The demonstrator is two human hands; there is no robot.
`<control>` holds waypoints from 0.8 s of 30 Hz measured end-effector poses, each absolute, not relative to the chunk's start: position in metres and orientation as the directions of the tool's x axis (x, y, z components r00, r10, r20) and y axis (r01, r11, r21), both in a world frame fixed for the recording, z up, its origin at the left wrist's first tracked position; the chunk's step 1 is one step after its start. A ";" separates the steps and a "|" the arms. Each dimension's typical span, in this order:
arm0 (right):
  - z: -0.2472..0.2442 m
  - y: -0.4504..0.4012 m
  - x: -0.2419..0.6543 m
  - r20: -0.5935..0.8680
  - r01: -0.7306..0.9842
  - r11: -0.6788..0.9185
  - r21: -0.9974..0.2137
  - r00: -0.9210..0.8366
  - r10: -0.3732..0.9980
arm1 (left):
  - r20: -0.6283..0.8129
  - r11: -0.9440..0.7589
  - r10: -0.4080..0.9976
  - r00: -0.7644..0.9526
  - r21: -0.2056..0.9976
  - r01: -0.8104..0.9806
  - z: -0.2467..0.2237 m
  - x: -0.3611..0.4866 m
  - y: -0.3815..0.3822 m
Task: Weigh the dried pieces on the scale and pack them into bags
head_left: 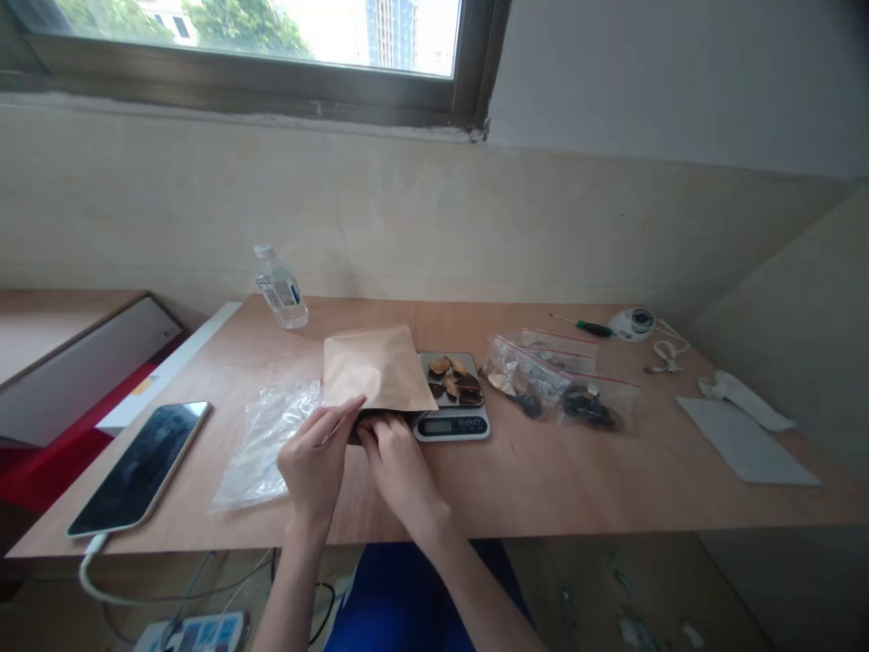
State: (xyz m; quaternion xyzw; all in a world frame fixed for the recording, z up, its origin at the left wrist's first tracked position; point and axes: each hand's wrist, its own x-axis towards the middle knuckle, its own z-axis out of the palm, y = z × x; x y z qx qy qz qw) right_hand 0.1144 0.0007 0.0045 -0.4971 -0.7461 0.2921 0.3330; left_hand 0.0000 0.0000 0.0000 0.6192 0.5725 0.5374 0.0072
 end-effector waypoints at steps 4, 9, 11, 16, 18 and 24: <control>0.009 -0.020 0.131 0.255 0.371 0.349 -0.860 -0.279 0.926 | 0.656 -0.338 0.716 -0.238 0.624 0.705 0.001 -0.003 0.002; 0.014 -0.027 0.169 0.270 0.137 0.337 -0.931 -0.360 0.893 | 0.639 -0.309 0.715 -0.284 0.654 0.691 0.003 -0.012 0.003; 0.014 -0.024 0.186 0.270 0.116 0.323 -0.939 -0.332 0.904 | 0.622 -0.299 0.716 -0.317 0.684 0.666 0.003 -0.016 0.003; 0.014 0.004 0.221 0.337 0.317 0.350 -0.882 -0.096 0.937 | 0.602 -0.288 0.712 -0.361 0.719 0.632 0.002 -0.025 0.003; 0.012 0.023 0.227 0.417 0.434 0.401 -0.807 -0.062 0.907 | 0.604 -0.284 0.708 -0.365 0.717 0.636 0.001 -0.026 0.002; -0.004 0.075 0.223 0.476 0.718 0.456 -0.526 -0.196 0.857 | 0.596 -0.301 0.733 -0.328 0.716 0.630 0.001 -0.024 0.000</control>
